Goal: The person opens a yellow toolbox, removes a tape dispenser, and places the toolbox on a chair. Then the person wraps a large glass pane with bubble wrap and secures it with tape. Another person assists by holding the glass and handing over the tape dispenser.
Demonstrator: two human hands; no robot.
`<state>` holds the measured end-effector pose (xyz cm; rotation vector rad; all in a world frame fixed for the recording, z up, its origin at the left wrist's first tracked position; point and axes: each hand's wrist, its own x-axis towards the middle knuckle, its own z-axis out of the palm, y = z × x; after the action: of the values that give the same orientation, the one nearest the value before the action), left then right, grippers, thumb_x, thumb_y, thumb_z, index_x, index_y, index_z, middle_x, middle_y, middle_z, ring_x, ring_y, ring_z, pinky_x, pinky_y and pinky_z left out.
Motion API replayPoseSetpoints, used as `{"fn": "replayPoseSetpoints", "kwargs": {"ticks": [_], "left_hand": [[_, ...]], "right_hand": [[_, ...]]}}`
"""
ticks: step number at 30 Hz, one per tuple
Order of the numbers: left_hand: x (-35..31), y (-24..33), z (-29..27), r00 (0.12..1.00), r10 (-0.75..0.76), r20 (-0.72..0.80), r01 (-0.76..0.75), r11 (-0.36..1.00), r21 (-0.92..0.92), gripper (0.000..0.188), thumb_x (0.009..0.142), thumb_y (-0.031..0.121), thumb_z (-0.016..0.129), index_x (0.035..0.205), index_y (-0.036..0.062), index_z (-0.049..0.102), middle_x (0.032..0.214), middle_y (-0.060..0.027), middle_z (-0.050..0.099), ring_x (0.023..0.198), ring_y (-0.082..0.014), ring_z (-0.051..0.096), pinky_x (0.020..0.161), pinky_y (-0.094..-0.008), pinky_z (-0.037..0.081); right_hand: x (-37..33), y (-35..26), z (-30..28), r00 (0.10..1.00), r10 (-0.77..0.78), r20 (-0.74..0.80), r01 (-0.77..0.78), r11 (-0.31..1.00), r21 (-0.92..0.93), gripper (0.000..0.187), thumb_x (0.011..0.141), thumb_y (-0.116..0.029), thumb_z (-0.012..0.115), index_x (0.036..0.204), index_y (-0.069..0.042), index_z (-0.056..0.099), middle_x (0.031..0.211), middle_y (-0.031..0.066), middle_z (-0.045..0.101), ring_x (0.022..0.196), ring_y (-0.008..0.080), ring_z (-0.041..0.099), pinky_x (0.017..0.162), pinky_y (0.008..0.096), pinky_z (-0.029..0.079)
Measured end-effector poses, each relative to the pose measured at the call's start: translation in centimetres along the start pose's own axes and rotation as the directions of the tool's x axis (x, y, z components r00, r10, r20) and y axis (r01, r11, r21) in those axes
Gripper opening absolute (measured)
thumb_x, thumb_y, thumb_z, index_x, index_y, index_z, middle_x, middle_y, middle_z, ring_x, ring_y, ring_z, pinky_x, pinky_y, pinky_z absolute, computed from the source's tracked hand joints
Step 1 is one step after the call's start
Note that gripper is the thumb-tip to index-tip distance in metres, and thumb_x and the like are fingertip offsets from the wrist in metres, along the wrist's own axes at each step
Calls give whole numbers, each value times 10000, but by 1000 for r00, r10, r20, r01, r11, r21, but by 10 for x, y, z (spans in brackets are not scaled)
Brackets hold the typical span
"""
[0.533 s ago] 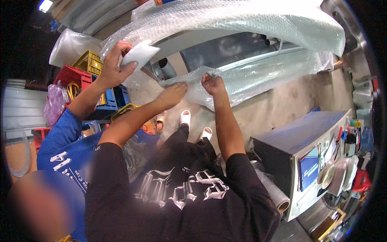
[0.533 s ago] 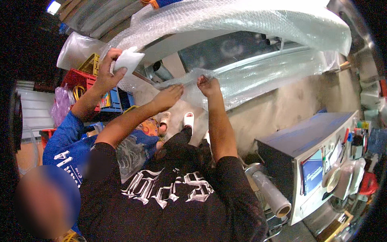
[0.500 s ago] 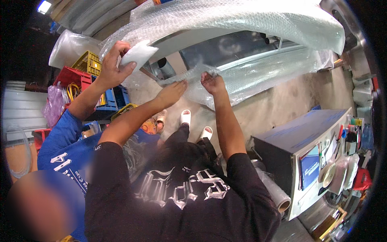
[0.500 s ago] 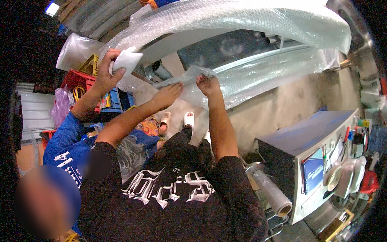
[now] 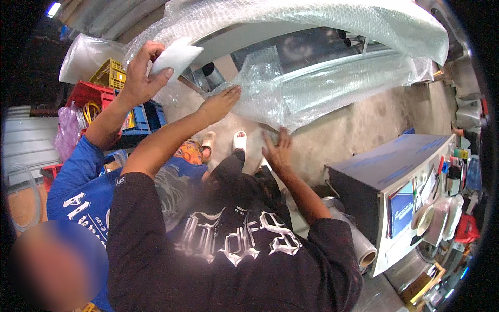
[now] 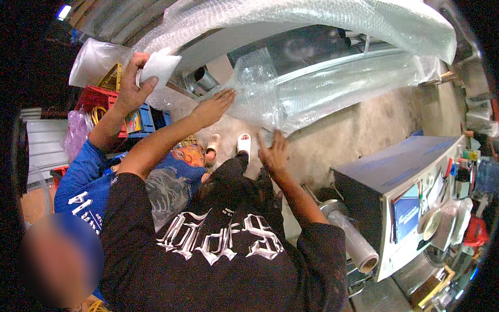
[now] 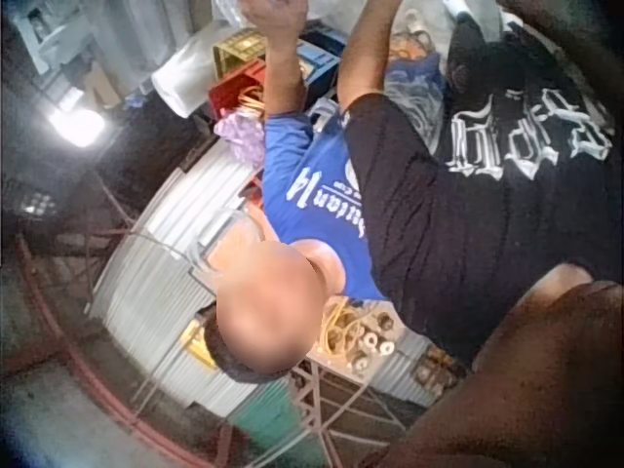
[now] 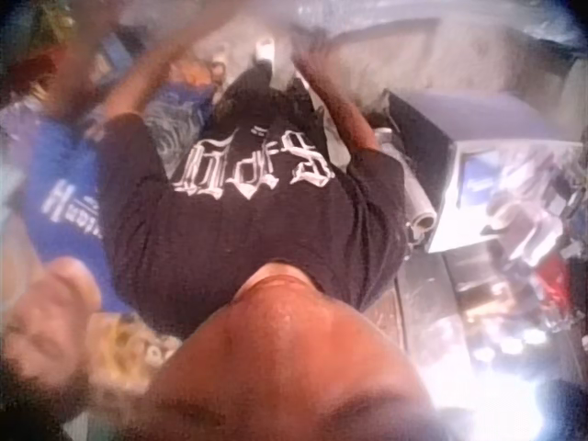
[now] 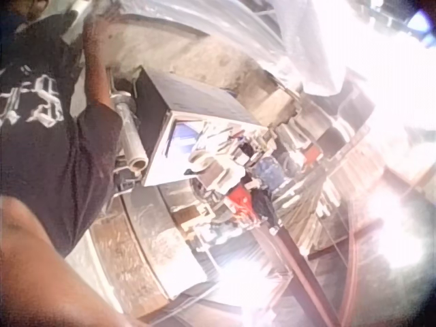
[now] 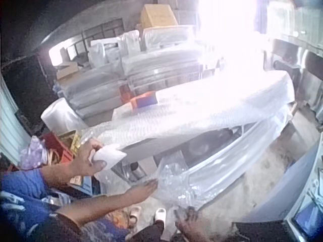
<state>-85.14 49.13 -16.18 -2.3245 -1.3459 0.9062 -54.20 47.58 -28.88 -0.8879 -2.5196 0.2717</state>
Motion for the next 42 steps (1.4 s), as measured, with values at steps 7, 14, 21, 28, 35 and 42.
{"fn": "replayPoseSetpoints", "kwargs": {"ticks": [7,14,21,28,35,42], "left_hand": [[0,-4,-6,1000,23,16,-23,999,-35,615,968,203,477,1517,-63,395,1649,-194,312,1556,-326,232,1288,-453,137],[0,-2,-11,999,9,37,-11,999,51,637,978,245,483,1537,-41,379,1660,-172,303,1559,-313,225,1294,-452,117],[3,-2,-6,994,-72,-80,54,976,-211,673,970,307,509,1519,-66,397,1643,-206,320,1555,-342,225,1288,-447,137],[8,-3,-10,991,-90,-97,53,941,-334,609,1009,294,460,1462,-111,435,1581,-259,389,1515,-380,295,1272,-448,199],[13,-12,-22,980,-150,-130,54,831,-554,559,1041,263,419,1429,-138,446,1531,-293,430,1489,-396,333,1264,-435,225],[11,-14,-11,975,-191,-111,55,697,-715,547,1040,247,411,1417,-149,444,1509,-311,444,1480,-407,345,1267,-432,222]], "right_hand": [[4,23,28,924,370,-97,-357,925,127,934,788,-359,827,1574,-143,371,1582,236,334,1452,445,316,1140,632,269],[8,60,41,846,533,24,-528,828,188,609,754,-242,838,1285,-70,595,1435,143,518,1394,384,405,1088,563,301],[-14,64,22,971,204,-124,-181,968,174,378,775,-156,786,1125,-104,653,1348,78,607,1365,328,489,1089,542,289],[4,36,-38,999,-27,-34,31,993,115,335,863,-224,733,1186,-169,663,1312,11,640,1371,272,495,1122,626,247],[61,28,-74,970,-236,57,228,965,128,255,856,-172,729,1103,-126,693,1122,24,668,1221,237,583,1130,573,280],[81,0,-64,975,-157,157,132,978,159,255,877,-205,695,1114,-111,679,1032,79,646,1105,258,610,1081,575,340]]}}
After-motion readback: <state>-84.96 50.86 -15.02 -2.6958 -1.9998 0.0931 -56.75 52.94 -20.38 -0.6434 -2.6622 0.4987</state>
